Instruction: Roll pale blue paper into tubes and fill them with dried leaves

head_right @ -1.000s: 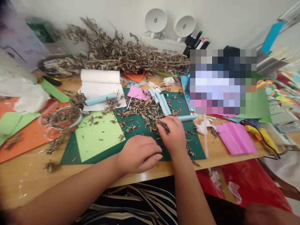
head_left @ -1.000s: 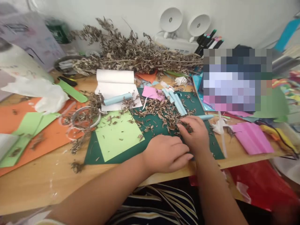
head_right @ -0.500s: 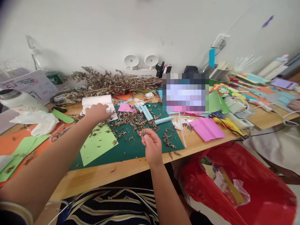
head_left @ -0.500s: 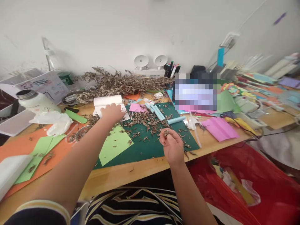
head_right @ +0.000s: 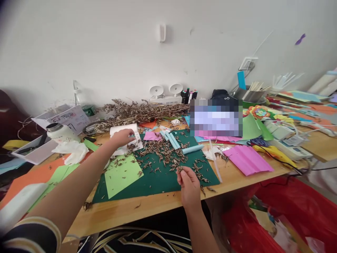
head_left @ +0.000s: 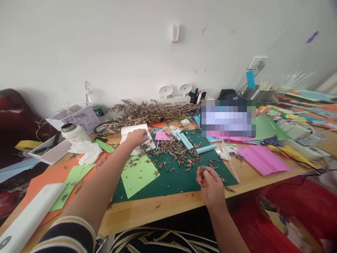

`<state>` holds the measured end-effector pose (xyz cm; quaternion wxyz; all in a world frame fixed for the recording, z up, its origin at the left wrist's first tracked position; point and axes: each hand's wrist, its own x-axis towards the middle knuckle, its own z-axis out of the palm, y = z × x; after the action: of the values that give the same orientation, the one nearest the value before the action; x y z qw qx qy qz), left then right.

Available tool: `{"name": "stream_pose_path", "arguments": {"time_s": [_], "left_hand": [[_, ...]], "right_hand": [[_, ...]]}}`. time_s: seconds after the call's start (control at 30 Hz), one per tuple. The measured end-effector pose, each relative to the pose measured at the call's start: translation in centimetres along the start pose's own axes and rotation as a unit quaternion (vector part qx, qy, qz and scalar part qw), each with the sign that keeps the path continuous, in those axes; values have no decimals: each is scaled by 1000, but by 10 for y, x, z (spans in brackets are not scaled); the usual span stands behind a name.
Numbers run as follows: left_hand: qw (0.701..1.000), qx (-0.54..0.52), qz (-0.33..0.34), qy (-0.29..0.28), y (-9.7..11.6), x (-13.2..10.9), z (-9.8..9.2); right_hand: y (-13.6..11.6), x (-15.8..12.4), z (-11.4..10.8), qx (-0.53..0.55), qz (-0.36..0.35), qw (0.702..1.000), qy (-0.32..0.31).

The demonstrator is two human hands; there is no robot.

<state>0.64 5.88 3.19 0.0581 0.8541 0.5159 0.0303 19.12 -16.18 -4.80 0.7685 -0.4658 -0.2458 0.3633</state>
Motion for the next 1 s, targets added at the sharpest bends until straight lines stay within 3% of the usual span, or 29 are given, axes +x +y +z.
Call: {"name": "stream_pose_path", "arguments": {"time_s": [0.1,0.2,0.3,0.4,0.47,0.53,0.57,0.67,0.83,1.0], "left_hand": [[996,-47,58,40,17,-17,-25],[975,-103,139,142,45,-47,-32],[941,-59,226,246,75,-78,-10],[904,-69,293,303,96,-97,21],[890,-91,306,326,102,-104,35],[881,-121,314,331,105,-107,43],[879,-137,318,327,106,-107,46],[874,-172,332,309,107,-105,54],[855,-206,369,299,107,-101,70],[866,-252,326,284,107,-101,75]], "right_hand": [[-7,6,0,-8,-14,1000,10],[-16,12,3,-34,-41,999,-3],[-27,14,8,-85,-77,993,-28],[-36,10,11,-163,-107,978,-73],[-41,8,11,-269,-169,939,-133],[-45,7,10,-380,-250,871,-184],[-46,8,9,-422,-284,838,-196],[-50,11,10,-486,-348,779,-192],[-59,21,19,-579,-389,673,-245],[-67,36,28,-626,-387,600,-312]]}}
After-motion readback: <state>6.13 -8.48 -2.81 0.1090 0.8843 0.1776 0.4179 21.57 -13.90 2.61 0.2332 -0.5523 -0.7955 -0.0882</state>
